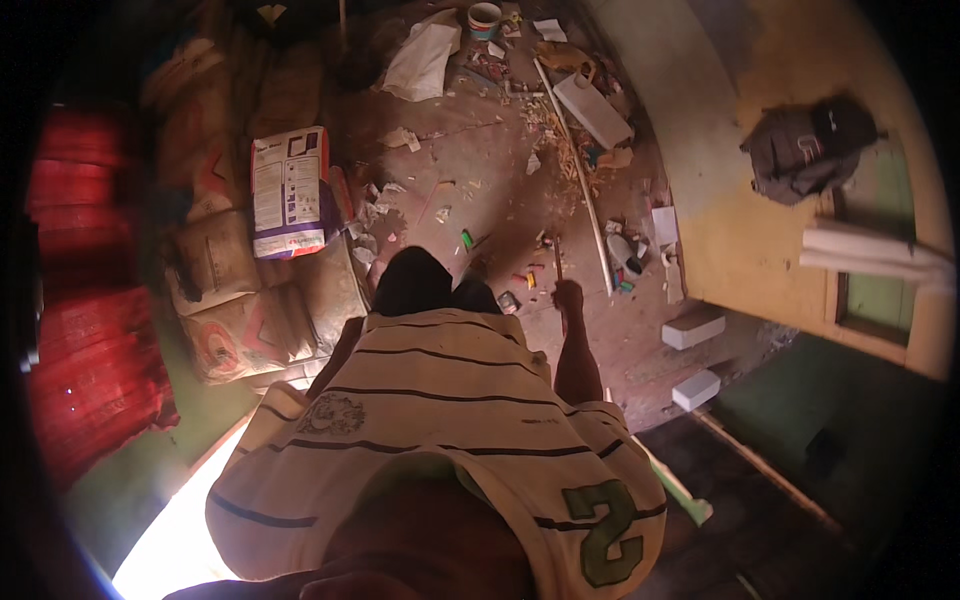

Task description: The person picks up a stone block and uses a trowel to apply wet mortar to its surface while sitting on the floor next to a container of wet cement.

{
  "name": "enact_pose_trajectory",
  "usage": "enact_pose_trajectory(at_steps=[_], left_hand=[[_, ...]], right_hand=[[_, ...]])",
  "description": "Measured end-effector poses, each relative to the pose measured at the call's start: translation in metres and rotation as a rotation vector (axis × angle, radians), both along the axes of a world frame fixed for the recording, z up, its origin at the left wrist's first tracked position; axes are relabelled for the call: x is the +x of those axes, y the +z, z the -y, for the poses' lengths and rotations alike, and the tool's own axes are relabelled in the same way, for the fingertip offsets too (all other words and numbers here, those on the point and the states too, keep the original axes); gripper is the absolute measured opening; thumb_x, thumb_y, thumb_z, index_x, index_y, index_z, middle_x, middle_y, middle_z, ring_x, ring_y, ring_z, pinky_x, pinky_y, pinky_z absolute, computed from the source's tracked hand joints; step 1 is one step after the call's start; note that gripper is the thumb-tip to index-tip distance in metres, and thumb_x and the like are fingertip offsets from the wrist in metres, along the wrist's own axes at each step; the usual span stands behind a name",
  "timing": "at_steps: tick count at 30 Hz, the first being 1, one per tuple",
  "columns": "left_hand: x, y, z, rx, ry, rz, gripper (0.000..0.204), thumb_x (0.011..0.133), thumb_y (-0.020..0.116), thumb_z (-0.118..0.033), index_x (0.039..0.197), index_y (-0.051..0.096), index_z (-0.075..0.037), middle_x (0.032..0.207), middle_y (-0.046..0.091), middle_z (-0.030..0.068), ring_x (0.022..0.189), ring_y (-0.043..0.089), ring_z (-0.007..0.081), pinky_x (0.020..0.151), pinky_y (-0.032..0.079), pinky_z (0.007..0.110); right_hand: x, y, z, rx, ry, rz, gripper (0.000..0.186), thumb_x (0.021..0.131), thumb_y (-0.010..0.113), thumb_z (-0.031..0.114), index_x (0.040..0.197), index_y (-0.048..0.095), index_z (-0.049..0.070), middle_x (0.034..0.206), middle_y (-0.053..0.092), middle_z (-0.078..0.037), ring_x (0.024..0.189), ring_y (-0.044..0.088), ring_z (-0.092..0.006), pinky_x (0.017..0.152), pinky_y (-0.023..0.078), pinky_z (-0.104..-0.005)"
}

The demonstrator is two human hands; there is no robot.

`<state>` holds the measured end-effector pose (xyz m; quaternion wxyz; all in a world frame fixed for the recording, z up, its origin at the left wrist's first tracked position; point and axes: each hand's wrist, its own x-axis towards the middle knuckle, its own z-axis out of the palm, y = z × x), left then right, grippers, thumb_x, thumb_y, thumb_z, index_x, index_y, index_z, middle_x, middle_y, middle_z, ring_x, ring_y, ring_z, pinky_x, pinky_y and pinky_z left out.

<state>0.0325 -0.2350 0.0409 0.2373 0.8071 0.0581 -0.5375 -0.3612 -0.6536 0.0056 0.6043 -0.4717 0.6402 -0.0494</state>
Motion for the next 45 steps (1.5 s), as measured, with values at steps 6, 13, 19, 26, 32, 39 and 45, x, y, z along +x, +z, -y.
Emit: enact_pose_trajectory(at_steps=[6, 13, 19, 26, 32, 39, 45], left_hand=[[-0.012, -0.019, 0.04, 0.071, 0.119, -0.114, 0.027, 0.086, 0.055, -0.03, 0.082, 0.066, -0.006, 0.076, 0.065, 0.0134, 0.067, 0.065, 0.0251, 0.059, 0.051, 0.041], [0.096, -0.097, 0.214, -0.01, 0.061, -0.093, 0.027, 0.087, 0.053, -0.028, 0.083, 0.067, -0.005, 0.08, 0.067, 0.0158, 0.072, 0.067, 0.0273, 0.062, 0.05, 0.044], [0.317, -0.164, 0.37, -0.089, -0.242, 0.396, 0.027, 0.087, 0.052, -0.026, 0.084, 0.069, -0.005, 0.083, 0.068, 0.0178, 0.076, 0.068, 0.0293, 0.065, 0.05, 0.047], [0.394, -0.143, 0.617, -0.287, 0.174, -0.028, 0.022, 0.084, 0.058, -0.019, 0.102, 0.063, -0.008, 0.087, 0.065, 0.0098, 0.082, 0.066, 0.0226, 0.067, 0.054, 0.039], [0.447, -0.196, 0.7, -0.535, 0.546, -0.178, 0.027, 0.086, 0.063, -0.028, 0.107, 0.061, -0.012, 0.096, 0.064, 0.0037, 0.088, 0.065, 0.0192, 0.07, 0.052, 0.037], [0.41, -0.335, 0.744, -0.334, 0.808, -0.343, 0.037, 0.087, 0.064, -0.034, 0.116, 0.059, -0.011, 0.099, 0.063, 0.0073, 0.084, 0.065, 0.0219, 0.073, 0.052, 0.038], [0.416, -0.431, 0.846, -0.431, 1.055, -0.393, 0.066, 0.083, 0.071, -0.045, 0.132, 0.048, -0.006, 0.124, 0.055, 0.0132, 0.111, 0.057, 0.0258, 0.089, 0.048, 0.043]], right_hand=[[0.128, 0.054, 0.199, -0.11, 0.058, 0.047, 0.019, 0.095, 0.048, 0.021, 0.101, 0.058, 0.007, 0.064, 0.055, -0.004, 0.049, 0.051, -0.0119, 0.041, 0.041, -0.0267], [0.19, 0.018, 0.276, -0.218, 0.375, -0.169, 0.029, 0.096, 0.046, 0.028, 0.105, 0.061, 0.004, 0.072, 0.065, -0.007, 0.052, 0.059, -0.0149, 0.043, 0.047, -0.0304], [0.238, 0.028, 0.255, 0.16, 0.184, -0.314, 0.018, 0.096, 0.053, 0.021, 0.092, 0.062, 0.006, 0.066, 0.062, -0.007, 0.047, 0.055, -0.0138, 0.038, 0.041, -0.0305], [0.226, 0.052, 0.333, 0.208, 0.128, -0.49, 0.02, 0.098, 0.048, 0.023, 0.096, 0.061, 0.007, 0.064, 0.059, -0.005, 0.044, 0.051, -0.0124, 0.035, 0.035, -0.0272], [0.301, 0.001, 0.423, 0.217, 0.274, -0.419, 0.022, 0.095, 0.054, 0.026, 0.098, 0.061, 0.006, 0.064, 0.057, -0.004, 0.046, 0.051, -0.0109, 0.04, 0.039, -0.0262], [0.389, -0.068, 0.564, 0.254, 0.303, -0.434, 0.022, 0.096, 0.052, 0.025, 0.099, 0.062, 0.006, 0.063, 0.054, -0.001, 0.046, 0.047, -0.0085, 0.04, 0.036, -0.0251], [0.477, -0.127, 0.655, 0.235, 0.415, -0.381, 0.023, 0.099, 0.049, 0.022, 0.1, 0.063, 0.004, 0.063, 0.054, 0.001, 0.046, 0.045, -0.0064, 0.041, 0.034, -0.0253]])
